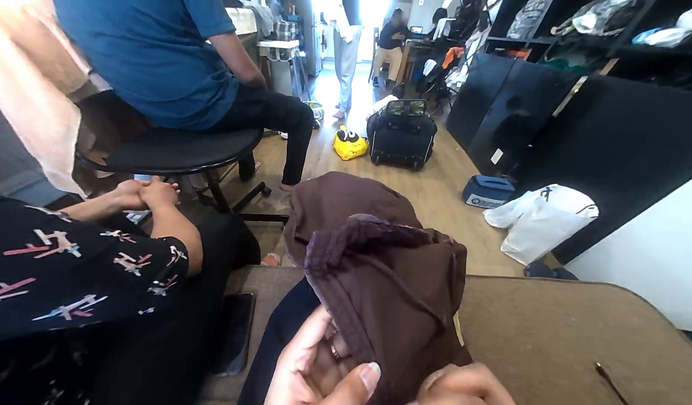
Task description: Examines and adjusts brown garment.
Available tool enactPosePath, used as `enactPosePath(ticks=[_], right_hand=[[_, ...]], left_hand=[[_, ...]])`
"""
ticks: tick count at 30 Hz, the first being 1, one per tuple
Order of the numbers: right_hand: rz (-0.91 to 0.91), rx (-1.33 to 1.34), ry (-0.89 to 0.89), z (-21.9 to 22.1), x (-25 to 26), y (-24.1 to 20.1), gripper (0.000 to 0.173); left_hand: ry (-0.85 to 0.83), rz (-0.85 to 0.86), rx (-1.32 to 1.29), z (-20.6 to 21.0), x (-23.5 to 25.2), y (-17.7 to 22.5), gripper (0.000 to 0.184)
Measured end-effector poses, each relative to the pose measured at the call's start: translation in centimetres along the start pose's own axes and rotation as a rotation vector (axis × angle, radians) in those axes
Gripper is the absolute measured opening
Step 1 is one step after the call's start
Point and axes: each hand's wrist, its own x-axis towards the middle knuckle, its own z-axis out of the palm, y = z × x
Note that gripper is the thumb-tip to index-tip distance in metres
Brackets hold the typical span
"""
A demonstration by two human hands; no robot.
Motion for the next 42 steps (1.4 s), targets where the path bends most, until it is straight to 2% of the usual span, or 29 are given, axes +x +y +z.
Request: enactPosePath(ticks=[4, 9, 24, 31, 38, 42], right_hand=[[0.034, -0.055, 0.045, 0.5, -0.1, 0.7, 0.012], [0.1, -0.033, 0.015, 0.7, -0.2, 0.6, 0.013], [0.113, -0.011, -0.004, 0.6, -0.2, 0.6, 0.013], [0.111, -0.033, -0.004, 0.4, -0.1, 0.8, 0.012], [0.169, 0.006, 0.004, 0.3, -0.2, 1.0, 0.015], [0.218, 0.099, -0.002, 0.3, -0.3, 1.3, 0.018]], left_hand=[[-0.018, -0.016, -0.031, 0.1, 0.0, 0.0, 0.055], [0.011, -0.013, -0.015, 0.1, 0.0, -0.1, 0.059], [0.007, 0.004, -0.02, 0.0, -0.1, -0.2, 0.063], [-0.026, -0.02, -0.011, -0.3, 0.2, 0.0, 0.058], [-0.062, -0.056, 0.016, -0.1, 0.3, 0.0, 0.058], [-0.017, -0.074, -0.05, 0.4, 0.0, -0.5, 0.06]])
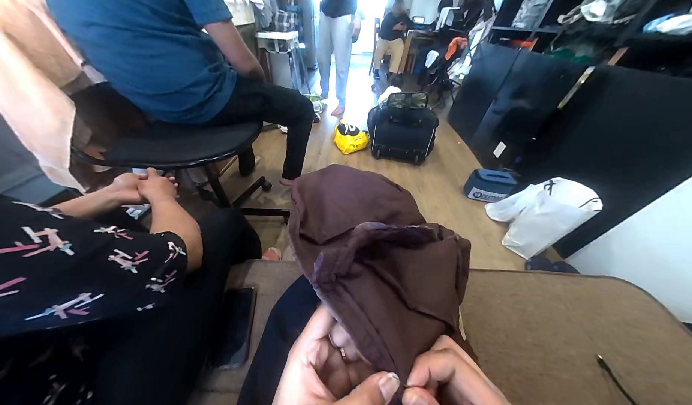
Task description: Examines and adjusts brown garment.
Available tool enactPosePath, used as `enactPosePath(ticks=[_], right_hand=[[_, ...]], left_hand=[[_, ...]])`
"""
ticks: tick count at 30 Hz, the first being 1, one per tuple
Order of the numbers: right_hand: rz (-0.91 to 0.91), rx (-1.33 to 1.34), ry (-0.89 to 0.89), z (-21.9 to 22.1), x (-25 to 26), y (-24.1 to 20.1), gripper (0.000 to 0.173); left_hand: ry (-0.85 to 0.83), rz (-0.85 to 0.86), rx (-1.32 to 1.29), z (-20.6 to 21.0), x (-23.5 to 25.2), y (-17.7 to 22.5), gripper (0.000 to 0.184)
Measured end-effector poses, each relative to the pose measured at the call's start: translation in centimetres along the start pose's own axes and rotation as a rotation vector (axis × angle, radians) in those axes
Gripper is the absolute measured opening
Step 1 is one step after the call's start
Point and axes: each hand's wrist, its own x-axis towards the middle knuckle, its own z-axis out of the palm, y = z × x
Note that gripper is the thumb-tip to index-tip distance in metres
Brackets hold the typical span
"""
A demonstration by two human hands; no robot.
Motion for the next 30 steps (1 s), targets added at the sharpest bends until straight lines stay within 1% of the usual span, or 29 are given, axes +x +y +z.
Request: enactPosePath(ticks=[3, 7, 10, 17, 20, 23, 25, 27, 30], right_hand=[[0.048, 0.096, 0.011, 0.7, -0.2, 0.3, 0.017], [0.124, 0.236, 0.047, 1.4, -0.8, 0.5, 0.014], [0.135, 0.252, 0.04, 1.5, -0.8, 0.5, 0.016], [0.139, 0.261, 0.026, 1.4, -0.8, 0.3, 0.014], [0.127, 0.235, 0.033, 1.3, -0.7, 0.4, 0.013], [0.04, 0.101, 0.052, 1.0, -0.6, 0.4, 0.017], [-0.039, -0.003, 0.075, 0.9, -0.5, 0.5, 0.018], [-0.072, -0.033, 0.088, 0.8, -0.4, 0.6, 0.019], [-0.06, -0.017, 0.088, 0.6, -0.3, 0.7, 0.02]], left_hand=[[0.066, -0.029, -0.026, 0.4, -0.3, -0.2, 0.06], [0.159, -0.057, -0.043, 1.0, -0.6, -0.9, 0.055], [0.168, -0.036, -0.036, 0.8, -0.6, -1.0, 0.055], [0.121, 0.01, 0.012, 0.3, -0.4, -0.5, 0.065], [0.105, 0.049, 0.07, 0.1, -0.4, -0.4, 0.067], [0.068, 0.1, 0.187, -0.2, -0.4, -0.2, 0.066], [0.029, 0.1, 0.236, -0.4, -0.3, 0.2, 0.065], [-0.007, 0.088, 0.261, -0.5, -0.3, 0.4, 0.064], [-0.044, 0.088, 0.28, -0.7, -0.2, 0.4, 0.065]])
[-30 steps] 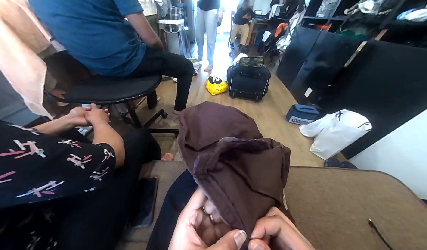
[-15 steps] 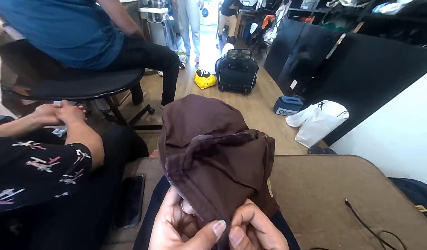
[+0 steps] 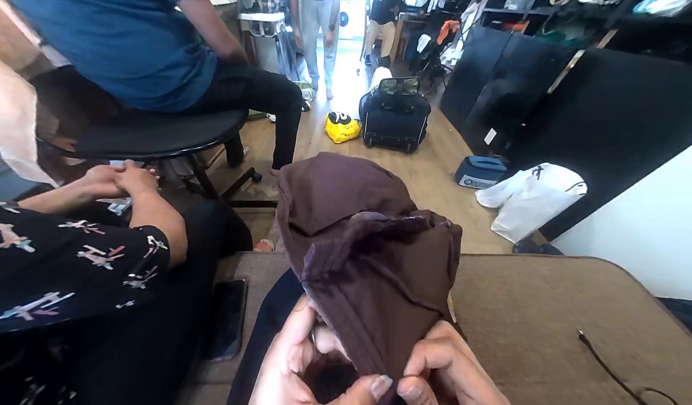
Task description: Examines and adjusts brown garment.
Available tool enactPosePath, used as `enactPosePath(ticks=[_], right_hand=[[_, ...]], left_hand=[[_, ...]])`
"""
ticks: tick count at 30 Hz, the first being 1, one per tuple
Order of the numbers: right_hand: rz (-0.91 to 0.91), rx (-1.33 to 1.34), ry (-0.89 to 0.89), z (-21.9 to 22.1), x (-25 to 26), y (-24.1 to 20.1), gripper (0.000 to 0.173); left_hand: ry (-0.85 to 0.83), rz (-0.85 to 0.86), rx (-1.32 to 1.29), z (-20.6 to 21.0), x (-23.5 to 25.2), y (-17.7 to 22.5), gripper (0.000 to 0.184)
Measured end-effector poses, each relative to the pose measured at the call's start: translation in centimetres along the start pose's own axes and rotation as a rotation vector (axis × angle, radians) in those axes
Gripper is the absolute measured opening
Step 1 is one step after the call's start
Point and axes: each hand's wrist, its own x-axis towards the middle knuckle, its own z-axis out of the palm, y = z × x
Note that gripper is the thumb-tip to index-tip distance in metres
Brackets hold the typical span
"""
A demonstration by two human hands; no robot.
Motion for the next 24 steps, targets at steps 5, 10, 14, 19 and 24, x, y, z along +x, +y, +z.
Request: enactPosePath(ticks=[5, 10, 14, 19, 24], right_hand=[[0.083, 0.101, -0.027, 0.0, 0.1, -0.1, 0.021], [0.111, 0.153, -0.043, 0.3, 0.1, -0.1, 0.02], [0.15, 0.239, -0.051, 0.6, -0.2, 0.0, 0.019], [0.22, 0.352, -0.033, 1.0, -0.5, -0.2, 0.011], [0.234, 0.371, -0.035, 1.1, -0.5, -0.4, 0.007]], left_hand=[[-0.002, -0.009, 0.007, -0.1, 0.0, 0.0, 0.066], [0.016, -0.053, -0.226, 0.0, 0.1, 0.0, 0.049], [0.063, -0.107, -0.293, 0.5, 0.1, -0.1, 0.048], [0.138, -0.095, -0.303, 1.1, 0.1, -0.5, 0.055], [0.183, -0.06, -0.233, 1.2, -0.1, -0.4, 0.06]])
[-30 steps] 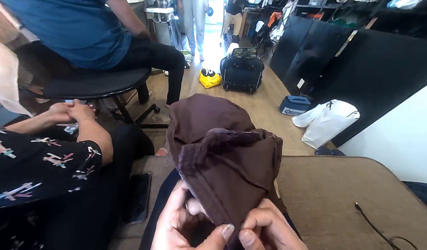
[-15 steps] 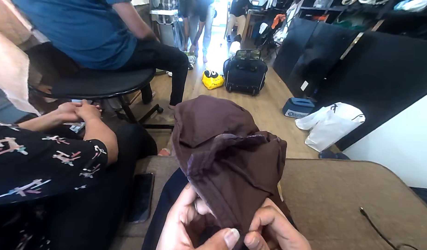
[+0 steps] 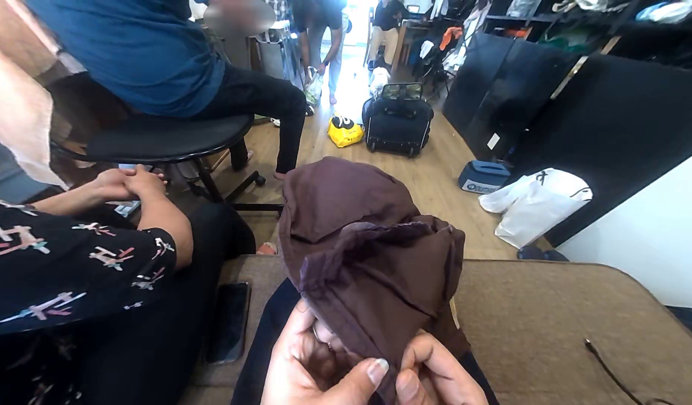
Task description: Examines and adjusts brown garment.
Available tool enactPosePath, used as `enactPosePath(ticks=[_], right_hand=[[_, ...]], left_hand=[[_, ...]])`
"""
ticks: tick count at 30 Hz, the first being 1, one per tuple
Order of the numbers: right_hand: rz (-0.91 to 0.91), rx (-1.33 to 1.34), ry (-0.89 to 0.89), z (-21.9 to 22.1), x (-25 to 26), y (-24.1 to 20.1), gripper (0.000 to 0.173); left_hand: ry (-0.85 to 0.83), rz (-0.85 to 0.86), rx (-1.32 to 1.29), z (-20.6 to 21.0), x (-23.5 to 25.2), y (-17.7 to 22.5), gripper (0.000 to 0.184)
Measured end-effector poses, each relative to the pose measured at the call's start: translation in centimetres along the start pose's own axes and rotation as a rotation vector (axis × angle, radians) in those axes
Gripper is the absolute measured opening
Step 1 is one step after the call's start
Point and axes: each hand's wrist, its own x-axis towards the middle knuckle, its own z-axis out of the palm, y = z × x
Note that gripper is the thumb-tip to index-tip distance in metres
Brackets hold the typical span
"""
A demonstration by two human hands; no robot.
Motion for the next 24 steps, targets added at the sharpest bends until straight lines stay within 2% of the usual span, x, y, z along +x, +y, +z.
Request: enactPosePath(ticks=[13, 20, 24], right_hand=[[-0.046, -0.121, 0.005, -0.6, 0.2, 0.2, 0.013], [0.027, 0.038, 0.002, -0.6, 0.3, 0.0, 0.007], [0.072, 0.12, -0.006, -0.6, 0.5, -0.4, 0.01]], left_hand=[[-0.098, 0.085, 0.191, -1.1, 0.2, 0.4, 0.062], [-0.184, 0.061, 0.18, -1.5, 0.2, 0.5, 0.062], [-0.196, 0.059, 0.193, -1.5, 0.2, 0.3, 0.062]])
